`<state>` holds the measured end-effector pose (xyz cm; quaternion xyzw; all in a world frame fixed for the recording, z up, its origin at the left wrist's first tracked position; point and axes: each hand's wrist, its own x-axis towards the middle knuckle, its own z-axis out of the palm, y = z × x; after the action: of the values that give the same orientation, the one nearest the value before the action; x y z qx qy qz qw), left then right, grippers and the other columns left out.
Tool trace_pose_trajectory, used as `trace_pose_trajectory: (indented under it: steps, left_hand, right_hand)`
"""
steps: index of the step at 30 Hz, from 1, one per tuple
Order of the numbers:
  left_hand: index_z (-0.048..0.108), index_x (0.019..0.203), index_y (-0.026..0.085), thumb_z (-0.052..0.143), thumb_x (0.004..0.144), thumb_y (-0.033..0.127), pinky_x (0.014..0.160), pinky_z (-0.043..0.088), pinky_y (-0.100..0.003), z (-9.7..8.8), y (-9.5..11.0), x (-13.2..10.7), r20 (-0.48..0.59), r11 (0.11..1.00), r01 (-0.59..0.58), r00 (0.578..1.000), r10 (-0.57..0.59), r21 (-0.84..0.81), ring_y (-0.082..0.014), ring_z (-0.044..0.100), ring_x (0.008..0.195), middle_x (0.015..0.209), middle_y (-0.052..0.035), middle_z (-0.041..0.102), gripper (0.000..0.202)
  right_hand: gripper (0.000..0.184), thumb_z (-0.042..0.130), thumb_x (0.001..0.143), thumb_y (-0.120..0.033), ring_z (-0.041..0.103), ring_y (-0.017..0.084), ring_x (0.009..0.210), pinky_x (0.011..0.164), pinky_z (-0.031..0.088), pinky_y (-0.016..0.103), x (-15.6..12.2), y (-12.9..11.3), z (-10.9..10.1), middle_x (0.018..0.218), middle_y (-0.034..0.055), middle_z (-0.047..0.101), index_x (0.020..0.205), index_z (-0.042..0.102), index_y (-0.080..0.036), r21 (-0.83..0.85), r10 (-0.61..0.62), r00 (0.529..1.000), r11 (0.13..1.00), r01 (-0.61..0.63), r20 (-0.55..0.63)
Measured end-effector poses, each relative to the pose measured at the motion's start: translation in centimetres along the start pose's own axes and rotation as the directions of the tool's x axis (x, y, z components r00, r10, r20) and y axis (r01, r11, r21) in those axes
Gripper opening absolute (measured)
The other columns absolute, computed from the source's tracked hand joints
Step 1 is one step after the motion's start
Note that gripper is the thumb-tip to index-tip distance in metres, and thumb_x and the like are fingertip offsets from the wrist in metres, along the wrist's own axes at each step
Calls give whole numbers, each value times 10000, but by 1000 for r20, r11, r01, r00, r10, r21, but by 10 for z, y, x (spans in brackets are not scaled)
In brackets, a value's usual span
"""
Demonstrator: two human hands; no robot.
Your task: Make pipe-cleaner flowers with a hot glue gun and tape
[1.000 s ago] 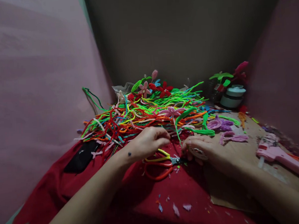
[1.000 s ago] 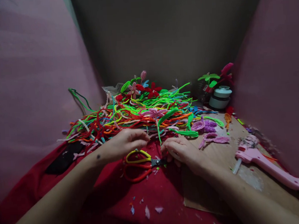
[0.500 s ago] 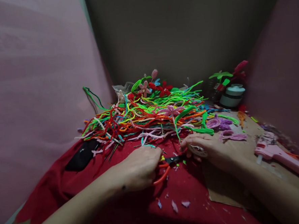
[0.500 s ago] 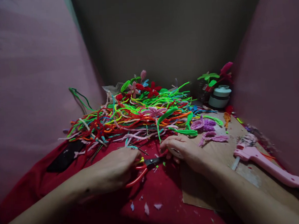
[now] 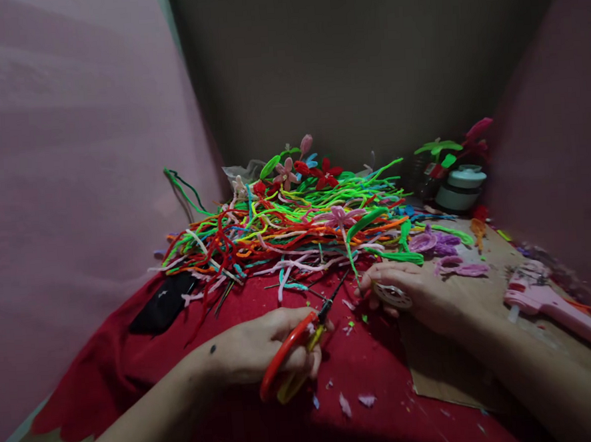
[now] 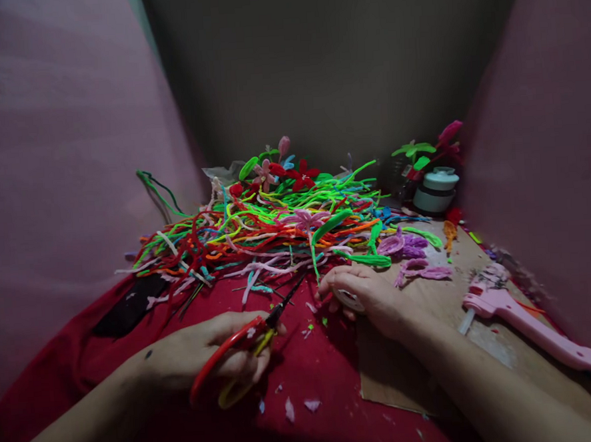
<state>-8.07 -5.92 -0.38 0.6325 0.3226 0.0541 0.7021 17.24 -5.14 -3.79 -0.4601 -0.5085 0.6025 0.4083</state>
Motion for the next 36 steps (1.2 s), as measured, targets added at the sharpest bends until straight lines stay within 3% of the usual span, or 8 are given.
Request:
trace_pose_trajectory:
  steps: [5,14,23,30,32,34,36]
  left_hand:
    - [548,901,149,537,641,163,536,455,-229,5,-1,11,15,995,29,1000,-28,-97,-128,566,594,706,-19,610,261]
    - [591,690,129,507,616,142,542,450,-212,5,0,26,46,999,20,999,-17,-49,-108,562,565,678,-26,632,113]
    - [515,931,157,569,645,154,509,442,-197,7,-2,34,-20,997,22,1000,-24,-78,-84,524,546,699,12,595,290]
    - [495,856,160,605,673,261,499,391,-183,1,3,16,8,1000,26,1000,-26,4,-76,489,540,710,0,592,236]
    - [495,869,169,597,697,314,472,355,-170,-3,6,6,19,998,22,1000,-24,56,-63,453,511,711,12,575,247]
    - [527,837,176,549,755,331,493,352,-170,-9,8,-2,-28,966,9,1000,-2,259,-78,465,545,678,18,555,177]
    - [569,838,193,560,755,325,559,379,-181,-15,8,-6,-90,876,-18,993,70,482,-113,517,629,693,5,576,156]
  right_hand:
    - [183,529,763,-275,512,101,483,410,340,197,0,0,1,587,29,616,739,657,-146,-16,-16,1000,1000,17,12]
    - [188,532,753,-277,501,91,474,410,348,189,-1,-3,3,587,18,616,718,665,-149,-49,-16,1000,999,17,17]
    - [183,586,736,-295,397,53,432,410,261,191,-4,-5,4,540,-10,568,709,677,-138,-56,-9,1000,998,8,-8]
    - [218,605,723,-332,425,70,465,428,272,203,-5,-3,4,590,13,602,772,702,-144,-40,1,1000,999,-2,-24]
    - [212,589,739,-319,442,77,484,439,288,206,-5,-1,2,628,26,623,782,708,-149,-50,-14,1000,999,13,-11]
    - [204,582,745,-308,454,87,499,455,307,213,-4,1,0,636,31,626,786,712,-156,-63,-23,1000,998,23,-4]
    - [199,586,742,-305,451,94,498,460,312,222,-2,3,-1,629,32,620,794,716,-164,-72,-21,1000,997,21,-3]
